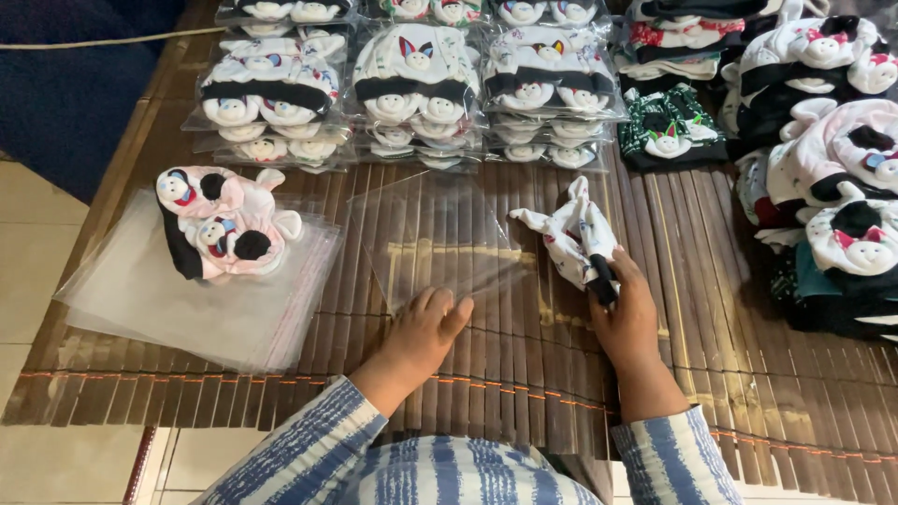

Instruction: Packaging small fabric hats and socks into clear plastic bags

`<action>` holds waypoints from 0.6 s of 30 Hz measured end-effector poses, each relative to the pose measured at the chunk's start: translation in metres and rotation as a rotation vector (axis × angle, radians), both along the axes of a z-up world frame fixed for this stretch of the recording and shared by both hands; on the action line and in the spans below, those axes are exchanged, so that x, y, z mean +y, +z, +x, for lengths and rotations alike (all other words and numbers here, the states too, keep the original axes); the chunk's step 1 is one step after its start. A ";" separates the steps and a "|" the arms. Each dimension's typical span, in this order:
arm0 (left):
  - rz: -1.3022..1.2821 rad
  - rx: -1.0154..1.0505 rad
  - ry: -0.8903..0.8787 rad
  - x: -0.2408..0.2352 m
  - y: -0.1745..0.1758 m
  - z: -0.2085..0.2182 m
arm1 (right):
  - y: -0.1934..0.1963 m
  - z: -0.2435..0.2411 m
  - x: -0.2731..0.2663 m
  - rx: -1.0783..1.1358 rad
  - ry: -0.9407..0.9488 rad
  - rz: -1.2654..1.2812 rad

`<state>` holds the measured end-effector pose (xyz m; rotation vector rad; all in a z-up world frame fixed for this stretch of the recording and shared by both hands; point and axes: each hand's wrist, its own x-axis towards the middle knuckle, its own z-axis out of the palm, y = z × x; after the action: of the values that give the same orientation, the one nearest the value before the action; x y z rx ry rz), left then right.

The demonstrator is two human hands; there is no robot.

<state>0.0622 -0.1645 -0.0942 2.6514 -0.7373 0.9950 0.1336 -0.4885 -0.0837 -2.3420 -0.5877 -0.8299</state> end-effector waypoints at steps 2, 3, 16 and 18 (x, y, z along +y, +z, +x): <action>-0.019 0.014 -0.008 0.001 0.012 -0.003 | 0.002 -0.002 0.001 0.005 -0.007 -0.001; -0.037 0.027 -0.015 0.002 0.017 -0.004 | 0.004 -0.003 0.002 0.008 -0.013 -0.002; 0.062 0.308 0.181 0.000 0.028 -0.005 | 0.003 -0.009 0.000 0.164 -0.141 0.094; 0.030 0.396 0.183 -0.003 0.029 -0.002 | 0.022 -0.020 0.004 0.280 -0.187 0.238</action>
<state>0.0599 -0.1678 -0.0648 2.8509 -0.4309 0.4680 0.1138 -0.4844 -0.0617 -2.2595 -0.1448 -0.5991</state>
